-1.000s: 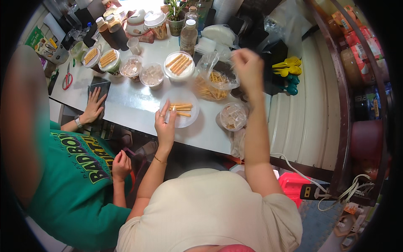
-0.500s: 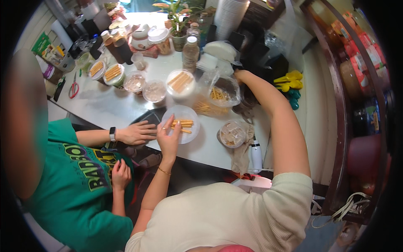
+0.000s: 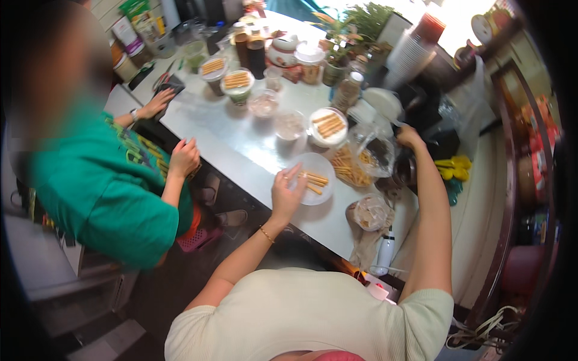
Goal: The person places a smartphone on a counter, then moves to a sink to rinse a plastic lid and dry it with a cloth. They return to the counter and repeatedly place small stick-shaped snacks into clear plastic cups, then seal each cup with a lid. A second person in a green shirt is present at the counter, also handling cups and using a phone.
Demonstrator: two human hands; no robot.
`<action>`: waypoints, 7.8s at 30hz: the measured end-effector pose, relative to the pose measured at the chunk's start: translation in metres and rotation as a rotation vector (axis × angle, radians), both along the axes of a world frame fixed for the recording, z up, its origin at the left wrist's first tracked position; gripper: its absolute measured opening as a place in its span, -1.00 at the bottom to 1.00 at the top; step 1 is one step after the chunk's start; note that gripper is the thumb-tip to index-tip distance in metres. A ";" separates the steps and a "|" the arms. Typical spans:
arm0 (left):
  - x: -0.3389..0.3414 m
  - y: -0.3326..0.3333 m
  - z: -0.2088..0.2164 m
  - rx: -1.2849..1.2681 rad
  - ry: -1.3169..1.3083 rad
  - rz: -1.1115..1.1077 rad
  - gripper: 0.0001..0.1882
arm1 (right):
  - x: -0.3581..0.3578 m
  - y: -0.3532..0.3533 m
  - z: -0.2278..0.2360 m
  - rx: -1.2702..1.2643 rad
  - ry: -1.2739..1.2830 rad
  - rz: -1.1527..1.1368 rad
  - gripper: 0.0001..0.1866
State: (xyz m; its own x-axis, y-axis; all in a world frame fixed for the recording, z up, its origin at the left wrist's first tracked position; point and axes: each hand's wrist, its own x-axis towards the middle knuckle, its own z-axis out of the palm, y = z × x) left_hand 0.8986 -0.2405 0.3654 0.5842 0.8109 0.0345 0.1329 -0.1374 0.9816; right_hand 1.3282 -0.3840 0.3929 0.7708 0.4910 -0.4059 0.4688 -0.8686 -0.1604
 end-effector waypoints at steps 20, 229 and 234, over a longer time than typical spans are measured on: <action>-0.011 0.053 0.081 -0.645 -0.354 -0.484 -0.70 | -0.326 0.067 0.126 0.844 -0.069 0.658 -0.15; -0.015 0.033 0.012 -0.425 0.071 -0.384 -0.78 | -0.311 0.056 0.063 0.656 0.254 0.337 -0.67; -0.016 0.031 0.017 -0.474 0.062 -0.379 -0.78 | -0.324 0.051 0.060 0.781 0.204 0.241 -0.46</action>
State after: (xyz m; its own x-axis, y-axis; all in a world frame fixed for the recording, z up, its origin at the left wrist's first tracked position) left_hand 0.8823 -0.2094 0.3825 0.8245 0.4645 -0.3231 0.2193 0.2640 0.9392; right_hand 1.0037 -0.3330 0.4530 0.5574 0.8302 -0.0014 0.5235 -0.3528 -0.7756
